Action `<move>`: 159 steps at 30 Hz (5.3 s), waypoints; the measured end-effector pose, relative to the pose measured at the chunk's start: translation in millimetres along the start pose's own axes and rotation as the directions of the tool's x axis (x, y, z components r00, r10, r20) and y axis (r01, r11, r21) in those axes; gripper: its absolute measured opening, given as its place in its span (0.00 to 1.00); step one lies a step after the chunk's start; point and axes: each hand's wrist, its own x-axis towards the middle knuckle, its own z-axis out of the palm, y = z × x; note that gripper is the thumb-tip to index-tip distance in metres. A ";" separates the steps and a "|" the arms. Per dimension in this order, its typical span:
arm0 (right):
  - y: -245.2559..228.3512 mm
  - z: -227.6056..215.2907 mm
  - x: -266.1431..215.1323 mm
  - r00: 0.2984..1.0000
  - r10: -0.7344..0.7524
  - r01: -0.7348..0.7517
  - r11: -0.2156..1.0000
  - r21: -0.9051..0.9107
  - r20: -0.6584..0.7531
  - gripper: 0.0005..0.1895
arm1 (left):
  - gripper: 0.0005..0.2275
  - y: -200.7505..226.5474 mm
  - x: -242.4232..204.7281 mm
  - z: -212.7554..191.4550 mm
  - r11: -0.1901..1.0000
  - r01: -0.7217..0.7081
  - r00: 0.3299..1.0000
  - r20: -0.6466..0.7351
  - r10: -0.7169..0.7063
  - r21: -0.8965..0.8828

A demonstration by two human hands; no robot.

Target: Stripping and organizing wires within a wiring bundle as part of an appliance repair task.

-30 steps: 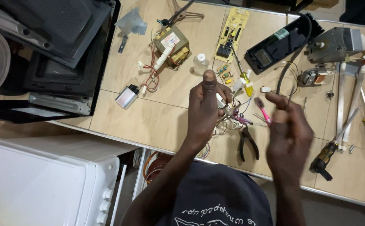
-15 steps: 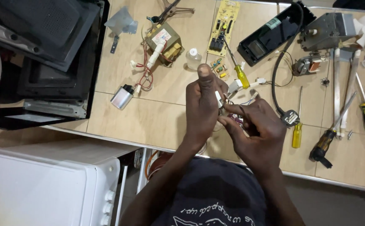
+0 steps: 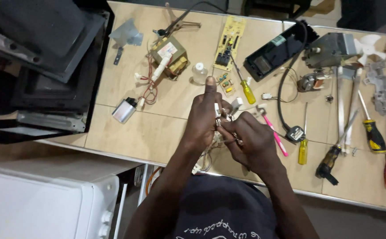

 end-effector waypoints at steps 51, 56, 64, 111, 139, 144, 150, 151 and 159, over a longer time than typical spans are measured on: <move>-1.7 -5.7 -9.0 0.998 0.057 -0.058 0.998 0.037 0.024 0.06 | 0.26 -20.4 -7.8 -19.5 0.857 -0.390 0.918 0.218 0.333 0.335; 15.1 6.4 -18.1 1.000 -0.014 0.015 0.998 -0.065 0.019 0.08 | 0.27 -25.9 -8.4 -19.4 0.962 -0.235 0.956 0.210 0.203 0.139; 19.8 12.5 -24.3 0.993 -0.116 0.108 0.958 -0.267 -0.015 0.13 | 0.26 -41.3 -6.3 -17.6 0.986 0.018 0.971 0.238 0.023 -0.167; -39.3 41.9 -12.8 0.562 0.801 -0.608 0.232 0.759 0.206 0.12 | 0.31 -34.1 -2.6 -27.2 0.902 -0.425 0.902 0.117 0.416 0.071; -88.1 -32.3 -4.3 0.706 0.688 -0.700 0.713 0.021 0.165 0.12 | 0.34 -4.9 -11.4 -12.9 0.922 -0.375 0.926 0.015 0.378 -0.097; -85.1 -30.1 -1.8 0.718 0.676 -0.685 0.728 -0.002 0.166 0.11 | 0.34 -2.7 -12.8 -10.8 0.911 -0.409 0.910 0.048 0.411 -0.059; -81.4 -36.4 0.6 0.758 0.613 -0.634 0.773 0.032 0.223 0.12 | 0.34 -3.9 -14.8 -10.6 0.896 -0.443 0.893 0.076 0.444 -0.030; -84.1 -37.5 0.9 0.752 0.615 -0.639 0.769 0.031 0.237 0.12 | 0.34 -4.7 -16.8 -10.9 0.900 -0.434 0.898 0.065 0.435 -0.027; -82.1 -40.1 0.5 0.742 0.619 -0.656 0.750 0.088 0.258 0.13 | 0.34 -10.5 -14.8 -11.8 0.862 -0.506 0.848 0.171 0.502 -0.023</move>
